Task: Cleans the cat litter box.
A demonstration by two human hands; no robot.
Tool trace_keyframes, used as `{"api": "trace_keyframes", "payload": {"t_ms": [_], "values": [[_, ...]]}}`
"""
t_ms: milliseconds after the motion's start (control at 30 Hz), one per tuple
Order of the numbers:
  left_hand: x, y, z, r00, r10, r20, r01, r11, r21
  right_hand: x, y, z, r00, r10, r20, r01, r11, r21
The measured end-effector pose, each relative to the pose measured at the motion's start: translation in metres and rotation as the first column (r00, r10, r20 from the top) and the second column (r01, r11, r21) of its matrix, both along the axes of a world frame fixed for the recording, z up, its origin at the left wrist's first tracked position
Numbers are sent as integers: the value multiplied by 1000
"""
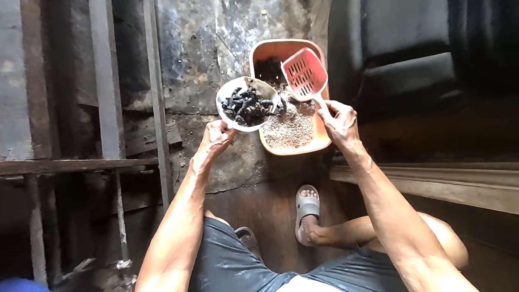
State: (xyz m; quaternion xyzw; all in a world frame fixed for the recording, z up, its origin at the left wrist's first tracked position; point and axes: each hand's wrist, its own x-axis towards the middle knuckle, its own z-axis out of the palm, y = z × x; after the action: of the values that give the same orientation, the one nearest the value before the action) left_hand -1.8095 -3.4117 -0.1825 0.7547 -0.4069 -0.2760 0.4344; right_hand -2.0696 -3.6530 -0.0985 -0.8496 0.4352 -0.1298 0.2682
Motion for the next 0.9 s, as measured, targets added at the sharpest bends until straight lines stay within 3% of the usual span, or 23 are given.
{"api": "trace_keyframes", "payload": {"t_ms": [100, 200, 267, 567, 767, 900], "values": [[1, 2, 7, 999, 27, 21, -28, 999, 27, -19, -7, -31, 962, -84, -260, 108, 991, 80], [2, 7, 14, 998, 57, 21, -58, 997, 52, -32, -10, -55, 836, -78, -544, 166, 979, 115], [4, 12, 15, 997, 72, 38, -74, 995, 59, -37, -11, -66, 770, -68, -635, 169, 981, 100], [6, 32, 21, 989, 92, 117, -107, 986, 128, -31, -31, -95, 760, -84, -644, 149, 988, 47], [6, 34, 23, 986, 108, 129, -126, 982, 143, -21, -27, -108, 813, -67, -579, 93, 996, 15], [5, 33, 23, 987, 104, 118, -119, 985, 126, -15, -21, -109, 803, -23, -596, 76, 995, 63]]}}
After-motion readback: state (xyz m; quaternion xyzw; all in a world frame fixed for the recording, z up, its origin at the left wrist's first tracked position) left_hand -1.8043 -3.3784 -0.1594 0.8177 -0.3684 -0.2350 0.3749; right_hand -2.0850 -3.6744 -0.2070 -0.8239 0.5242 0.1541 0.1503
